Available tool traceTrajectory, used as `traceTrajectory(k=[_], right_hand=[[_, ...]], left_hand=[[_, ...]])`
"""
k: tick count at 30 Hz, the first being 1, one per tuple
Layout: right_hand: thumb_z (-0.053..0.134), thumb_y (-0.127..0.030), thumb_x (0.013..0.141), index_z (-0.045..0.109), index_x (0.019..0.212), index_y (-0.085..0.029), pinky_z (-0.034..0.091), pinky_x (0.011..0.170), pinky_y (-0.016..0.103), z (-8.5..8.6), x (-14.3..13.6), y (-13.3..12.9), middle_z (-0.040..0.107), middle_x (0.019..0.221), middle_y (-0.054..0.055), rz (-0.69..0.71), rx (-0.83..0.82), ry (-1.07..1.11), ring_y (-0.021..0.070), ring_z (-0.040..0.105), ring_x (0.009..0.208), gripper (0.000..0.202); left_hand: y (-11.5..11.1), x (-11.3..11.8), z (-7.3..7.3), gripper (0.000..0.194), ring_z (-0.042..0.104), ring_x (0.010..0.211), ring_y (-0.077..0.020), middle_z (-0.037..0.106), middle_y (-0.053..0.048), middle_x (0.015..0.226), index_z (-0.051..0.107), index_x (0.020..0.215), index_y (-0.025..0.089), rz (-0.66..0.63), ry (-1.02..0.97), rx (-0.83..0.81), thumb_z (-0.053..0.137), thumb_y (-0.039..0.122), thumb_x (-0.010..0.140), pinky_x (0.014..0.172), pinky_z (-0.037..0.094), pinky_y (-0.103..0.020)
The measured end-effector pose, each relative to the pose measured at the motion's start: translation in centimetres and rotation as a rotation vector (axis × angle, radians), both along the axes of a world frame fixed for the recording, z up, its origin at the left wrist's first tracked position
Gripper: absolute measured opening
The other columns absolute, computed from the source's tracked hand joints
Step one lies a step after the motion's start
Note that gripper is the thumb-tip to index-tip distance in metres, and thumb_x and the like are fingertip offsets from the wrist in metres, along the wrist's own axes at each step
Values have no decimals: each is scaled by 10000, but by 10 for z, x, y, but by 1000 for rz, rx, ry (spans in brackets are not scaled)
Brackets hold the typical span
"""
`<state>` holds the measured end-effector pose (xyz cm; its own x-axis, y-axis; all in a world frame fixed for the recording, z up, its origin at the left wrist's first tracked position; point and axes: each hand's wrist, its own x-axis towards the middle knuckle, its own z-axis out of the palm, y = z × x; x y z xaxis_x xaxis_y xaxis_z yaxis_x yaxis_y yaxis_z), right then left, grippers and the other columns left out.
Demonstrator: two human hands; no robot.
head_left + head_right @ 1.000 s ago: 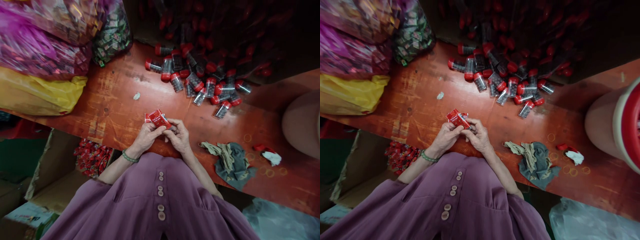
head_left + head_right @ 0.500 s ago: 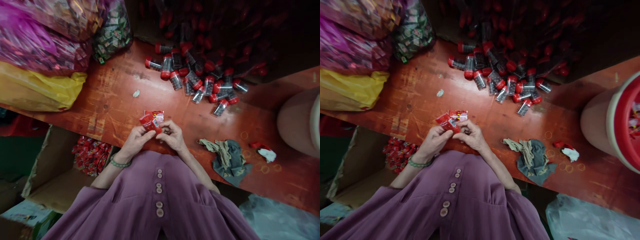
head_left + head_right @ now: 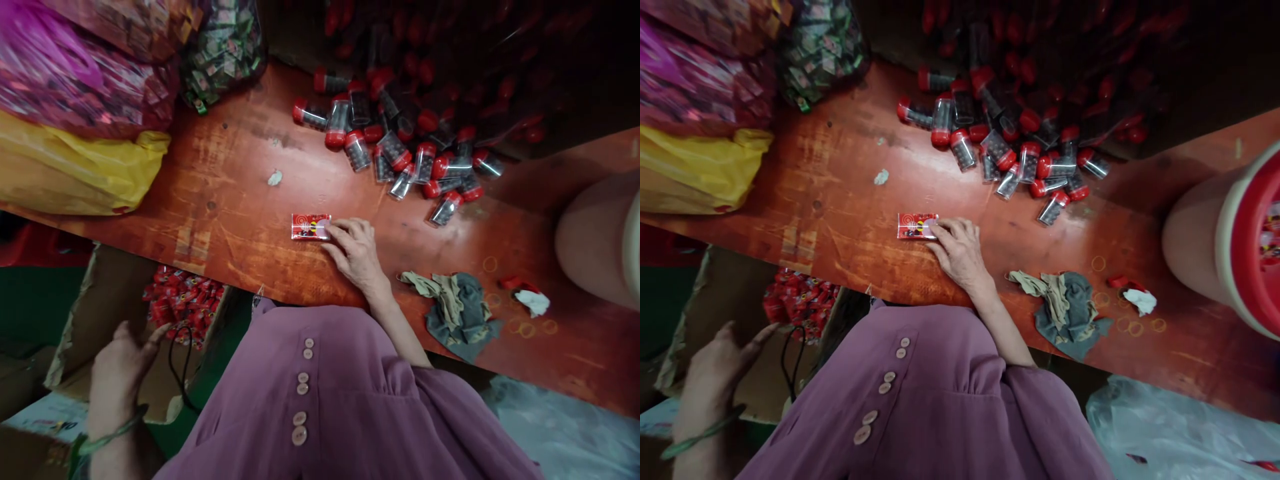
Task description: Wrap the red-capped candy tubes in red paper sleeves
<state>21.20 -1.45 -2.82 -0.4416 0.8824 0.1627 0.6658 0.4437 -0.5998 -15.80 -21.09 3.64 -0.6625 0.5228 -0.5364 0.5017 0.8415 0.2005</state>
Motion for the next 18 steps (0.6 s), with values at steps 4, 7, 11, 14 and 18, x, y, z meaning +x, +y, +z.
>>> traceTrajectory(k=[4, 7, 11, 14, 18], right_hand=[[545, -272, 976, 725, 1104, -231, 394, 864, 417, -7, -5, 1, 741, 1076, 82, 29, 120, -84, 254, 552, 1022, 225], [533, -204, 973, 729, 1091, -212, 380, 860, 404, -11, -5, -1, 751, 1055, 78, 50, 153, -85, 241, 549, 1007, 228], [535, -180, 963, 724, 1077, -230, 373, 874, 402, -12, -5, -2, 757, 1052, 63, 74, 97, -99, 223, 572, 994, 226], [521, -181, 970, 723, 1033, -219, 384, 862, 394, -9, -7, -1, 760, 1032, 65, 90, 100, -99, 210, 600, 956, 215], [548, -254, 978, 719, 1003, -216, 422, 842, 357, 6, 1, 6, 757, 1006, 56, 135, 15, 0, 184, 627, 927, 176]], left_hand=[[46, 43, 5, 332, 729, 784, -314, 743, 10, 745, 628, 891, 272, -380, 373, 240, 550, 594, 860, 756, 577, -533], [99, 100, -13, 239, 731, 953, -220, 764, -48, 1064, 685, 1075, 240, -803, 90, 753, 579, 395, 926, 887, 582, -377], [155, 159, -53, 328, 606, 1263, -278, 649, -160, 1329, 634, 1243, 158, -1090, -84, 926, 567, 264, 940, 1066, 508, -453], [173, 171, -75, 338, 579, 1296, -282, 636, -164, 1344, 626, 1270, 171, -1150, -107, 981, 521, 200, 950, 1090, 488, -491], [176, 167, -81, 328, 590, 1267, -261, 674, -127, 1292, 678, 1180, 207, -1181, -74, 1056, 496, 102, 927, 1065, 498, -470]])
